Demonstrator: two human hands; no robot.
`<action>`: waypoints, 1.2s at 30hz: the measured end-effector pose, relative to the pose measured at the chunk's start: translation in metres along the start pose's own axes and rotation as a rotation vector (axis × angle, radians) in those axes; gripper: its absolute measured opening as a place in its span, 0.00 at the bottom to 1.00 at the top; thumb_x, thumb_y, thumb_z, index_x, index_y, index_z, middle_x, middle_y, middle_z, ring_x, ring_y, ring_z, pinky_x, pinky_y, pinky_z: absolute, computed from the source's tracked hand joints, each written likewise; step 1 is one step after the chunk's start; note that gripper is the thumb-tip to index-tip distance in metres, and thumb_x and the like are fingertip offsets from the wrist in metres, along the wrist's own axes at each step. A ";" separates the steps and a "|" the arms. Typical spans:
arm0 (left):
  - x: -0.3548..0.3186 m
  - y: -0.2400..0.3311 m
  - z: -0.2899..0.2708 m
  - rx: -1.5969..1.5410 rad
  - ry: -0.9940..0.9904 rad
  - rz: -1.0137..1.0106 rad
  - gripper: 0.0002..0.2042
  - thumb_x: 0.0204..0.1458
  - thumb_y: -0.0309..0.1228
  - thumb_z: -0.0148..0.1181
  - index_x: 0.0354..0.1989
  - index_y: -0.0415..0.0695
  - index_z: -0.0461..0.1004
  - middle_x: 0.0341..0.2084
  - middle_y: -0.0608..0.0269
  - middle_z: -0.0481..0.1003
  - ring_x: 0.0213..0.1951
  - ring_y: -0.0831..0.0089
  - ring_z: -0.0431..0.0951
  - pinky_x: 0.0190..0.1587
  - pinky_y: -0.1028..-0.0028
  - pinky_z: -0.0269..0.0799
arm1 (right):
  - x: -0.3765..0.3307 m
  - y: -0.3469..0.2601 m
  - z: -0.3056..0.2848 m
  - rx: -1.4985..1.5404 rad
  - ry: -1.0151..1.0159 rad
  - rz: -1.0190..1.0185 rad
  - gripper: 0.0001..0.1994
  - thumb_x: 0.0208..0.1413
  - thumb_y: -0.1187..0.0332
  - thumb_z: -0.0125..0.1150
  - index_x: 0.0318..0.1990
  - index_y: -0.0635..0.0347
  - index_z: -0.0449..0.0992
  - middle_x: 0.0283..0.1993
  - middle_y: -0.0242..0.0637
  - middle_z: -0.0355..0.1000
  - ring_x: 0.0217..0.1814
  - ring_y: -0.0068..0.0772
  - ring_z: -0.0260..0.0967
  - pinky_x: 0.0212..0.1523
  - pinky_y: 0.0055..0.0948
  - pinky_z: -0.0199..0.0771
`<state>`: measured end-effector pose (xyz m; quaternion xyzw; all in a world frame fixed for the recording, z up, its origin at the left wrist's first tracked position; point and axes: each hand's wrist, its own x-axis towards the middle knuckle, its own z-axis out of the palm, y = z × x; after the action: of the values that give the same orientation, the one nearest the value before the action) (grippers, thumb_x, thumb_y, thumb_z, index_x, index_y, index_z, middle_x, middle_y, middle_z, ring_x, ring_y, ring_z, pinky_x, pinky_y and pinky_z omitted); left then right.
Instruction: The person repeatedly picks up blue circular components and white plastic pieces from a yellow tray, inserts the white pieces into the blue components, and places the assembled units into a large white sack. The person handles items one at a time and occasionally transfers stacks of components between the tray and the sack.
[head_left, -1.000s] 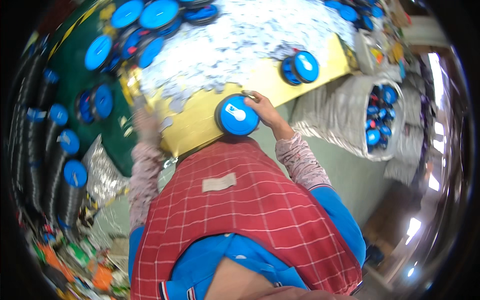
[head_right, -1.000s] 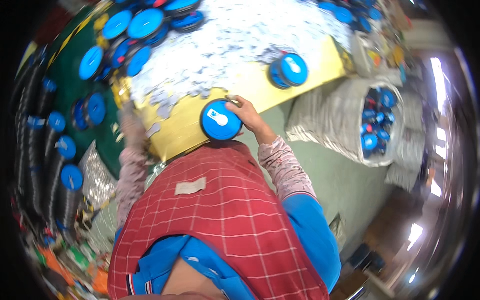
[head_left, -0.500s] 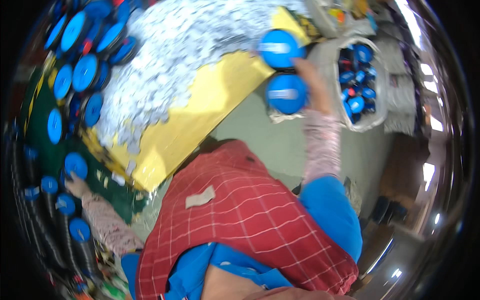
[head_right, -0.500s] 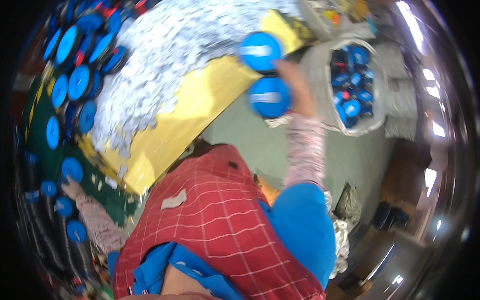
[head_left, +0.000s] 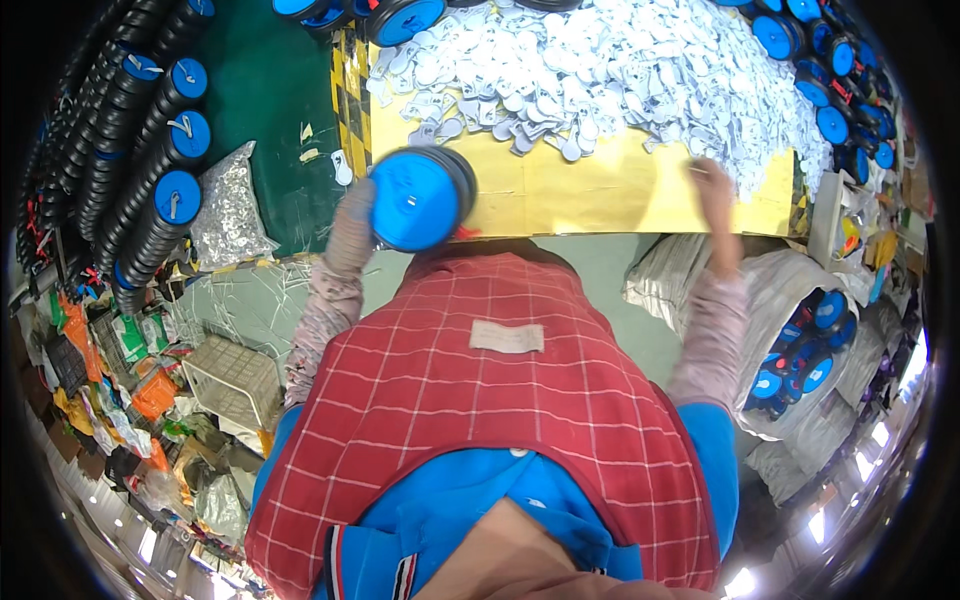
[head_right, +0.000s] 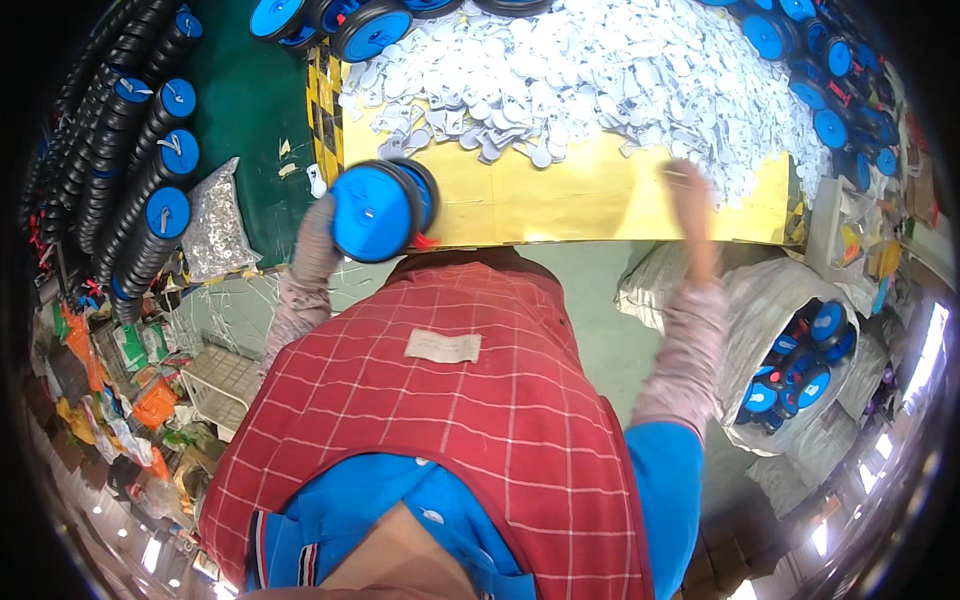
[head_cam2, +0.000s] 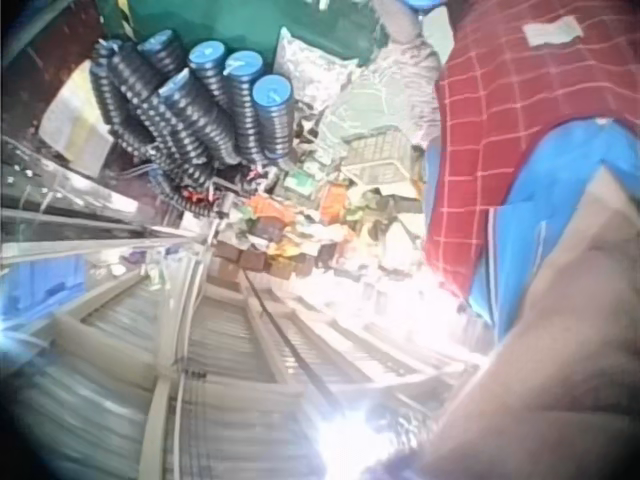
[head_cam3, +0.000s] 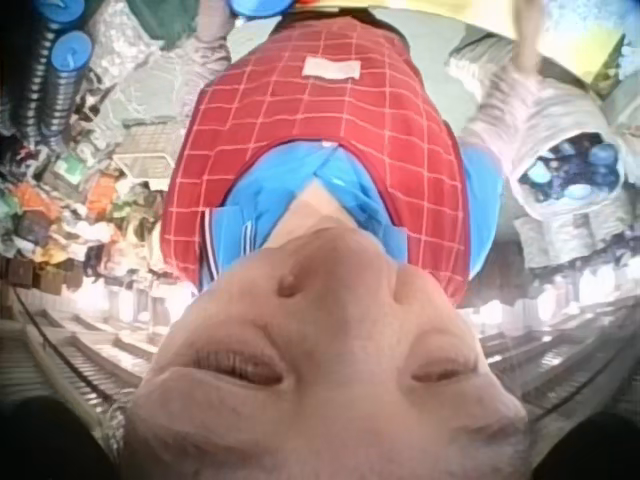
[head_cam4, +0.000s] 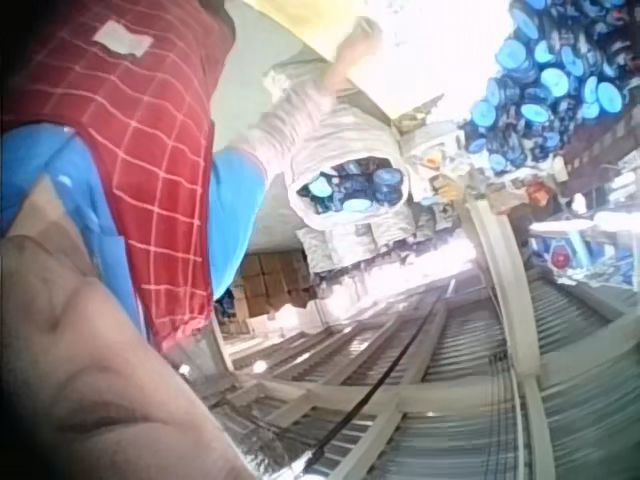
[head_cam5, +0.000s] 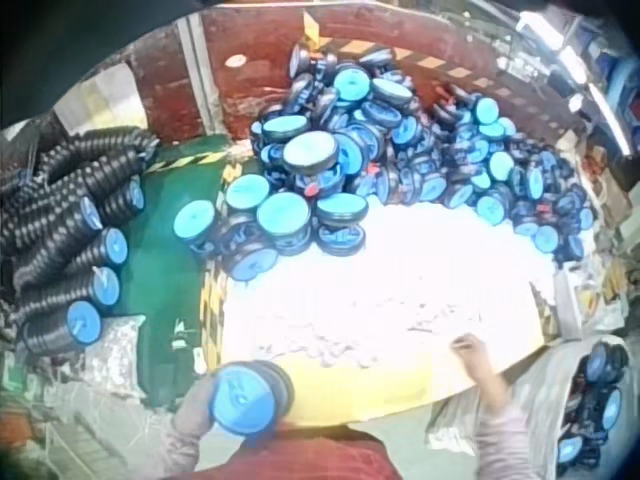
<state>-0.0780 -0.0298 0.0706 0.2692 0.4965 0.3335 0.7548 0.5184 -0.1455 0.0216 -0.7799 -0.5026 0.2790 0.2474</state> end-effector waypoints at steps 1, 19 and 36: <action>0.003 -0.011 0.004 0.095 -0.062 -0.060 0.26 0.64 0.52 0.52 0.58 0.41 0.70 0.48 0.58 0.75 0.49 0.73 0.76 0.52 0.70 0.74 | 0.002 -0.048 0.056 0.004 0.065 -0.055 0.11 0.58 0.68 0.62 0.46 0.64 0.78 0.43 0.48 0.78 0.44 0.43 0.79 0.48 0.35 0.76; 0.079 -0.029 0.028 0.668 -0.300 0.207 0.27 0.63 0.50 0.53 0.58 0.38 0.67 0.43 0.51 0.75 0.47 0.67 0.75 0.51 0.71 0.71 | -0.057 -0.258 0.189 0.512 -0.008 0.036 0.14 0.61 0.68 0.61 0.50 0.67 0.76 0.36 0.49 0.77 0.30 0.41 0.76 0.37 0.33 0.76; 0.100 -0.001 0.036 0.543 -0.160 0.380 0.22 0.60 0.42 0.58 0.52 0.34 0.73 0.46 0.42 0.77 0.48 0.54 0.77 0.54 0.65 0.71 | -0.073 -0.304 0.191 0.640 0.093 0.004 0.09 0.59 0.73 0.65 0.45 0.66 0.79 0.34 0.29 0.76 0.31 0.15 0.68 0.31 0.17 0.70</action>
<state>-0.0161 0.0443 0.0262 0.5734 0.4475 0.3015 0.6165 0.1670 -0.0794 0.1000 -0.6754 -0.3758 0.3875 0.5024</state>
